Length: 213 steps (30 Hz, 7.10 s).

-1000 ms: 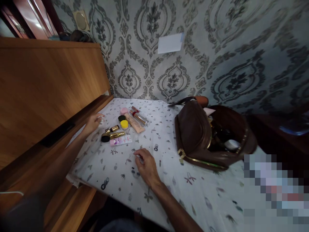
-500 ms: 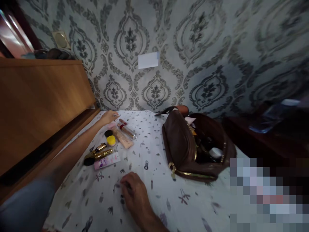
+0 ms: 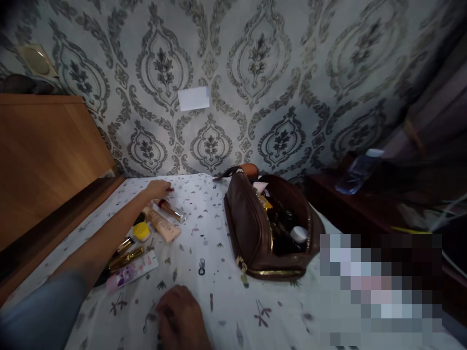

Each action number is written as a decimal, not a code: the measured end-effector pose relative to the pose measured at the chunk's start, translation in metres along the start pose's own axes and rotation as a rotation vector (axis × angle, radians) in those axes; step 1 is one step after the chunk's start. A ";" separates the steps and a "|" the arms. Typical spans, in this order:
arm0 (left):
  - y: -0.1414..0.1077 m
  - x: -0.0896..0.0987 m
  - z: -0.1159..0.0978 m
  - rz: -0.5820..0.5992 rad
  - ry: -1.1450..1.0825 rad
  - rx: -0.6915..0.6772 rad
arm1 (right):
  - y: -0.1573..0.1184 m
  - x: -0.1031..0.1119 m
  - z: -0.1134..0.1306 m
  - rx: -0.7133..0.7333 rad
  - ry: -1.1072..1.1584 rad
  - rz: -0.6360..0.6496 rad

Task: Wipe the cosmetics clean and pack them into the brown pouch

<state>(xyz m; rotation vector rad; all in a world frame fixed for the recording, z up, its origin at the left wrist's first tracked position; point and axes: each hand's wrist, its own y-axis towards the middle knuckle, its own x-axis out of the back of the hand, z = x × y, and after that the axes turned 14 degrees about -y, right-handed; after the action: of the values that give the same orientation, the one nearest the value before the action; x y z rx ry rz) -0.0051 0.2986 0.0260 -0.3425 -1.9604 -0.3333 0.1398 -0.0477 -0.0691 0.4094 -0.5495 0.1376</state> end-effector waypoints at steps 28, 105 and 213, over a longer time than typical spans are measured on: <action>-0.244 -0.067 -0.096 -0.486 -0.896 -0.166 | 0.032 0.016 0.007 -0.505 0.921 -0.162; -0.252 -0.067 -0.083 -0.422 -0.689 -0.476 | 0.027 0.034 0.007 -0.459 1.031 0.116; -0.259 -0.047 -0.096 -0.007 -0.907 -0.521 | 0.035 0.046 -0.006 -0.451 1.011 -0.074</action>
<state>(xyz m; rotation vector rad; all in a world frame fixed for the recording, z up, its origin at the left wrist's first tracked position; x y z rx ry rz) -0.0058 0.0193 0.0005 -0.9479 -2.7358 -0.7978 0.1731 -0.0119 -0.0375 -0.1080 0.4333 0.1272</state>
